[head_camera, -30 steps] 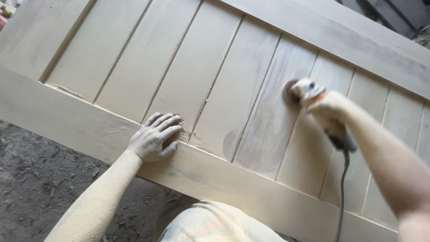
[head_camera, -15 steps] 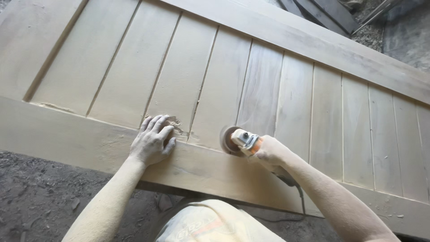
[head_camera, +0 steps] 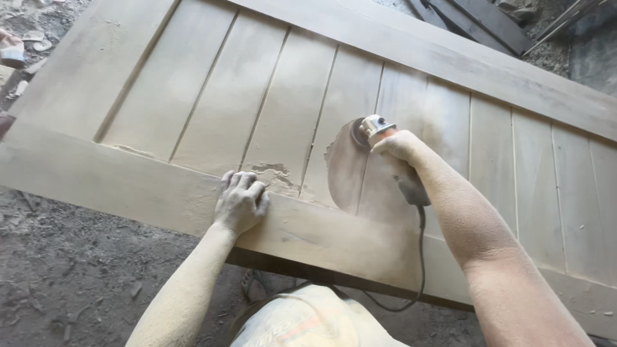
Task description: The person uses an orbital sander to smooth the surface of a large wooden door panel. The left hand stabilizes the panel while the right hand moves the sander across the vertical planks and frame.
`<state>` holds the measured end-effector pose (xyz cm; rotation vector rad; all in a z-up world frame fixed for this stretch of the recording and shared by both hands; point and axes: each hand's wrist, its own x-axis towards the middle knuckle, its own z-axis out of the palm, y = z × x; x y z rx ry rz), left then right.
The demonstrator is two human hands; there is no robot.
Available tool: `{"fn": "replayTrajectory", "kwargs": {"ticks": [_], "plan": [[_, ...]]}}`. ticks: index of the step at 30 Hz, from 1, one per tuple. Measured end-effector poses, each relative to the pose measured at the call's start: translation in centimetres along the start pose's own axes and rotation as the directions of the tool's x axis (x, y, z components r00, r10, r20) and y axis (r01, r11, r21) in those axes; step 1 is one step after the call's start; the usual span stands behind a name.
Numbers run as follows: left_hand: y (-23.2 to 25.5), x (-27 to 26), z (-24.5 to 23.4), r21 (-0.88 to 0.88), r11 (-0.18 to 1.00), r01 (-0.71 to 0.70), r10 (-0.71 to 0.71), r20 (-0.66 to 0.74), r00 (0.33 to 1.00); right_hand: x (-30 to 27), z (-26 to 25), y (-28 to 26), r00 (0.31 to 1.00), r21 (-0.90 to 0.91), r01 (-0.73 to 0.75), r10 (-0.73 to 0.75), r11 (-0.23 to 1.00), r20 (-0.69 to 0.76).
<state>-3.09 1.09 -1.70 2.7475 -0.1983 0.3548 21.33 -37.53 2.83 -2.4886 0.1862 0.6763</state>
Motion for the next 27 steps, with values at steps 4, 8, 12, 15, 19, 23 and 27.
{"fn": "replayTrajectory", "kwargs": {"ticks": [4,8,12,15,19,23,27], "plan": [[-6.0,-2.4,-2.0,0.119,0.993,-0.017,0.023,-0.05,0.998,-3.2,1.6,1.3,0.987,-0.173,0.091,-0.066,0.981,0.146],[-14.3,-3.3,-4.3,0.231,0.969,0.092,-0.083,-0.052,0.995,-12.2,4.8,3.5,0.991,-0.051,-0.07,0.075,0.996,0.107],[-18.2,-2.9,-5.1,0.234,0.966,0.114,-0.093,-0.1,0.991,-16.0,6.2,3.8,0.996,-0.015,-0.065,0.066,0.998,0.066],[-18.3,-1.7,-4.8,0.253,0.959,0.127,-0.115,-0.063,0.991,-16.7,6.9,3.2,0.993,-0.068,-0.096,0.101,0.993,0.065],[-18.1,-1.5,-5.0,0.217,0.966,0.14,-0.134,-0.042,0.99,-17.4,8.5,0.9,0.994,-0.029,-0.093,0.095,0.995,0.052],[-17.5,-1.4,-5.5,0.165,0.974,0.156,-0.151,-0.039,0.988,-17.5,9.4,-3.0,0.991,-0.131,-0.087,0.099,0.988,0.087],[-17.0,-1.7,-5.9,0.144,0.979,0.141,-0.129,-0.086,0.988,-15.7,10.4,-6.3,0.989,-0.143,-0.057,0.075,0.988,0.13]]}}
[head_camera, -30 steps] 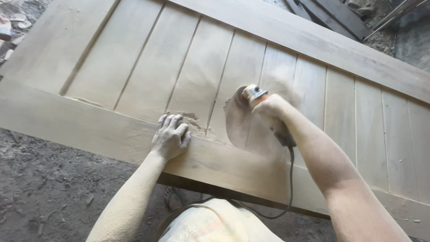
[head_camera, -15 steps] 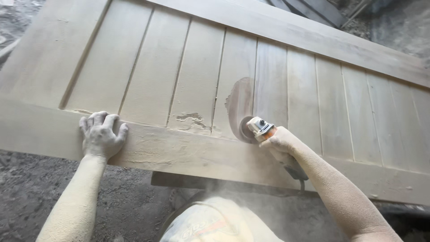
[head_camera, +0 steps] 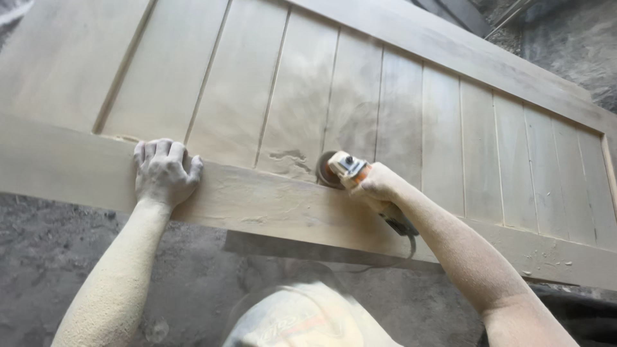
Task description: The person uses an orbital sander to smooth the surface of a large wooden door panel. The left hand stabilizes the panel while the right hand moves the sander across the vertical planks and frame.
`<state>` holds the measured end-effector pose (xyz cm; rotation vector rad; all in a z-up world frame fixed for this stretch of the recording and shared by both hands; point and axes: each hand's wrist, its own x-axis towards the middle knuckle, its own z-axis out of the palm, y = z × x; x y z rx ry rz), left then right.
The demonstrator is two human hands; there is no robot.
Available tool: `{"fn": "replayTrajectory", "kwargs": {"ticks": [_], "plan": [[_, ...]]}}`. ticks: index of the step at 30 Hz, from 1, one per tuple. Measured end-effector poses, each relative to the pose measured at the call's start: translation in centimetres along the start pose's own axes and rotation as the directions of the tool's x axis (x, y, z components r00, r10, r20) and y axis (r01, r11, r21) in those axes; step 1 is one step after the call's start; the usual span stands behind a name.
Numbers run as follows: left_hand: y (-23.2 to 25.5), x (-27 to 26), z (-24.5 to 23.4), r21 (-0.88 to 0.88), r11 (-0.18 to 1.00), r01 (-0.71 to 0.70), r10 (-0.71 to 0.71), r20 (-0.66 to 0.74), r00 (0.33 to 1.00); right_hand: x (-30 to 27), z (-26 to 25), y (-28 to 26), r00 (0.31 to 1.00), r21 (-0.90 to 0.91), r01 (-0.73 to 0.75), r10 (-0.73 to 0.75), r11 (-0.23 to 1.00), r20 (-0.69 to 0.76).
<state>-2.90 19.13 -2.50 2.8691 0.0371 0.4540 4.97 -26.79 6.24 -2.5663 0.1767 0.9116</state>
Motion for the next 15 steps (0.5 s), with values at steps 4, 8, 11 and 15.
{"fn": "replayTrajectory", "kwargs": {"ticks": [4,8,11,15], "plan": [[-0.1,-0.2,0.3,0.02,1.0,-0.018,0.019,-0.031,0.999,3.6,-1.7,-1.8,1.0,-0.001,0.002,-0.002,1.0,-0.014],[0.0,-0.2,0.1,0.067,0.997,-0.031,0.033,-0.032,0.999,7.6,-4.4,-2.8,0.994,0.032,0.094,-0.093,0.995,-0.05],[0.3,-0.1,-0.5,0.035,0.999,-0.027,0.028,-0.026,0.999,10.7,-6.2,-3.9,0.992,-0.015,0.097,-0.098,0.995,-0.081],[0.6,0.2,-1.1,0.037,0.999,-0.006,0.004,0.039,0.999,14.6,-9.8,-6.0,0.995,-0.073,0.017,-0.024,0.997,-0.099]]}}
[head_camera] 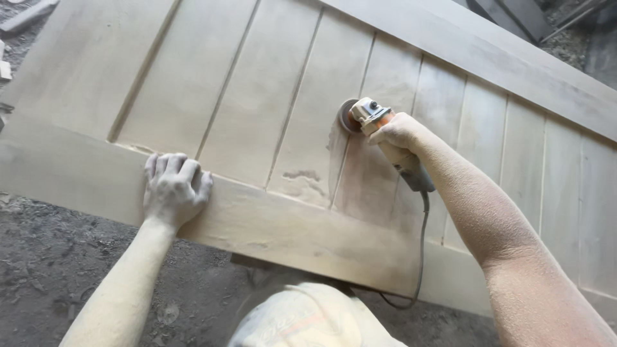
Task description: The person uses an orbital sander to smooth the surface of a large wooden door panel. The left hand stabilizes the panel while the right hand moves the sander across the vertical planks and frame.
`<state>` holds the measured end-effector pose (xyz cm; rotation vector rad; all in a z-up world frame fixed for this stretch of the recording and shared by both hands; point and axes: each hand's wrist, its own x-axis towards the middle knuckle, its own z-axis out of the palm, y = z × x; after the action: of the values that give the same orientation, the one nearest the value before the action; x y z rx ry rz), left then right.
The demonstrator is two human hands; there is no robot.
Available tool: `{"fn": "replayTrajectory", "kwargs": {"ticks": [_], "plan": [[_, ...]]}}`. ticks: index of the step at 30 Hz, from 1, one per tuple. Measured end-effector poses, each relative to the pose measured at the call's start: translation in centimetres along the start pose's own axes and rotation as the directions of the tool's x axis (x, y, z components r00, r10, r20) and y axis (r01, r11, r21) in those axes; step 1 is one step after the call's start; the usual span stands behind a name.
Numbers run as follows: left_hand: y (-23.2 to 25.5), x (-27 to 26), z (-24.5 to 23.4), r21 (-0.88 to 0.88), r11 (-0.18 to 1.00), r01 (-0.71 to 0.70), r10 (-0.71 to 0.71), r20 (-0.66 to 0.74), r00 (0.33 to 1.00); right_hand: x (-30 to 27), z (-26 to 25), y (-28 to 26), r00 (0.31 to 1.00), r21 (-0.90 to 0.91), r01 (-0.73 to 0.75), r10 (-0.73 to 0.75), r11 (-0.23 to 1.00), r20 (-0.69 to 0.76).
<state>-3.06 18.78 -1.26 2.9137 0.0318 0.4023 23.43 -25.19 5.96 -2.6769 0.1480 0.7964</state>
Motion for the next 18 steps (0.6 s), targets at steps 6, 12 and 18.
{"fn": "replayTrajectory", "kwargs": {"ticks": [6,12,18], "plan": [[0.3,0.3,0.0,0.003,1.0,0.027,-0.027,0.01,1.0,6.3,-4.3,-1.6,1.0,-0.003,-0.001,0.001,1.0,0.0],[0.3,0.3,0.3,0.054,0.997,0.052,-0.054,0.048,0.997,12.1,-8.3,-2.5,0.999,-0.003,0.018,-0.018,1.0,-0.029],[0.5,-0.2,0.2,0.038,0.996,0.08,-0.081,0.034,0.996,15.0,-10.6,-2.2,1.0,0.101,-0.005,0.008,0.995,-0.03]]}}
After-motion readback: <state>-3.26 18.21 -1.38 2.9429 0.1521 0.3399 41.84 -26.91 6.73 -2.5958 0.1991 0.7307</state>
